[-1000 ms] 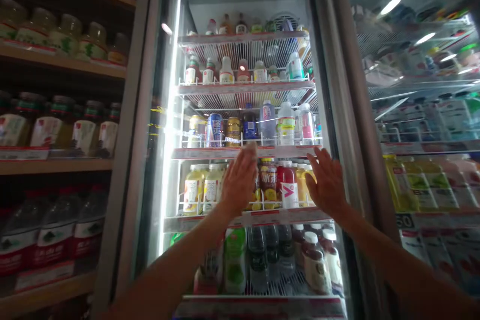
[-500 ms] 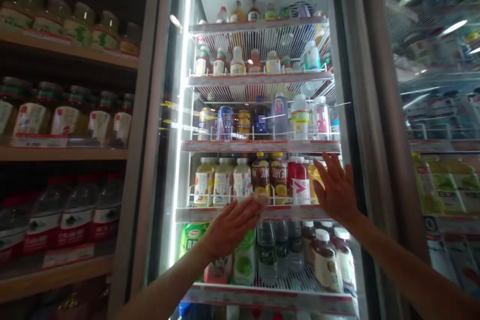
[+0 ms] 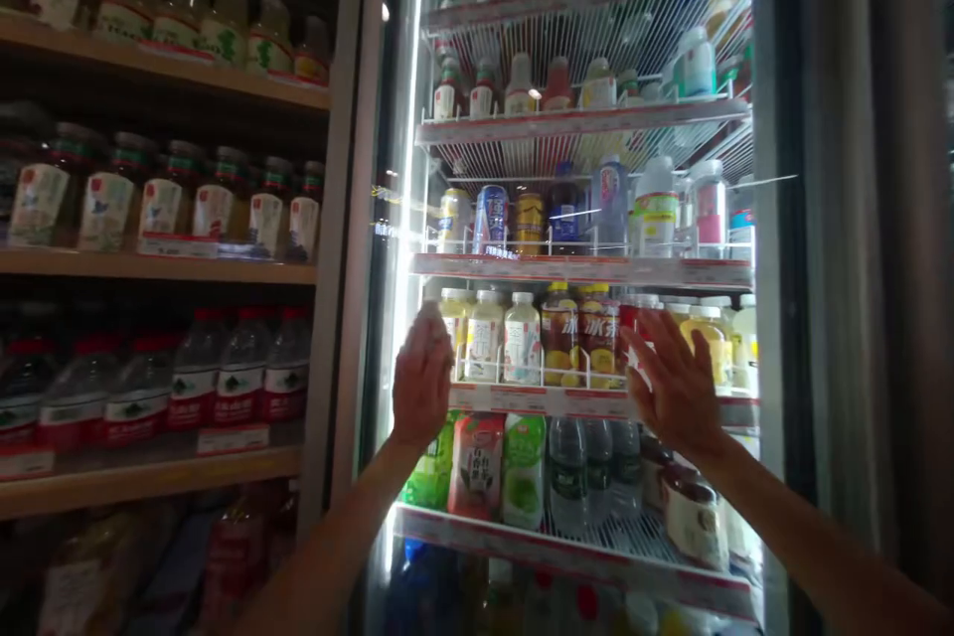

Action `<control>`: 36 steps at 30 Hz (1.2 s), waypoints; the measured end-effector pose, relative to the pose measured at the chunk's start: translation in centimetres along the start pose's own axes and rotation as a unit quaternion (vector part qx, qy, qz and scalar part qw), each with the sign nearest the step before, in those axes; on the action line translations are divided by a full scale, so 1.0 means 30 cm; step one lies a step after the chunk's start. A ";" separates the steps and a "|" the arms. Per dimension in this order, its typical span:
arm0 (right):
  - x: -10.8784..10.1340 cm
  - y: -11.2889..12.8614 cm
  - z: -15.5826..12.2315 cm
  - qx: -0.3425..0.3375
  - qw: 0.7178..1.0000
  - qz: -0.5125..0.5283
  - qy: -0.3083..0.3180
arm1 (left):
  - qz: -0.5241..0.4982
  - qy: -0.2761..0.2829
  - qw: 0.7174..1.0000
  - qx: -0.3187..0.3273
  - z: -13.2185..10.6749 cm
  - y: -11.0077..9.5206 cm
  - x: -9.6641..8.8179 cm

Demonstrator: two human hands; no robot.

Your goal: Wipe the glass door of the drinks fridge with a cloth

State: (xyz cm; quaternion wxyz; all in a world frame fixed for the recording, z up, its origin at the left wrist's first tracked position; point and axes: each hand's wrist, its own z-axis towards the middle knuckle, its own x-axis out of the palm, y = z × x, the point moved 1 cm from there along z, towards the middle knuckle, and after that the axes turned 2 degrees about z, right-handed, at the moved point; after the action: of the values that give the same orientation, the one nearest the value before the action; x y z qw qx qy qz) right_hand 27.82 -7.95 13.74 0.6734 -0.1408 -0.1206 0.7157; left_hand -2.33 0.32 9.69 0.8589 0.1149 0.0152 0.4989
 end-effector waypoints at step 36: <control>-0.001 -0.005 -0.002 0.014 0.998 0.024 -0.065 | -0.035 0.030 0.993 -0.112 -0.260 -0.023 -0.024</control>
State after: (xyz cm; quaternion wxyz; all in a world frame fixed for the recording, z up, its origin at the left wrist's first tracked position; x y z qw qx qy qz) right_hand 27.99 -7.98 13.75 0.6487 -0.0874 -0.1506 0.7409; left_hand -3.21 0.79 1.87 0.8822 0.0019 -0.0111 0.4707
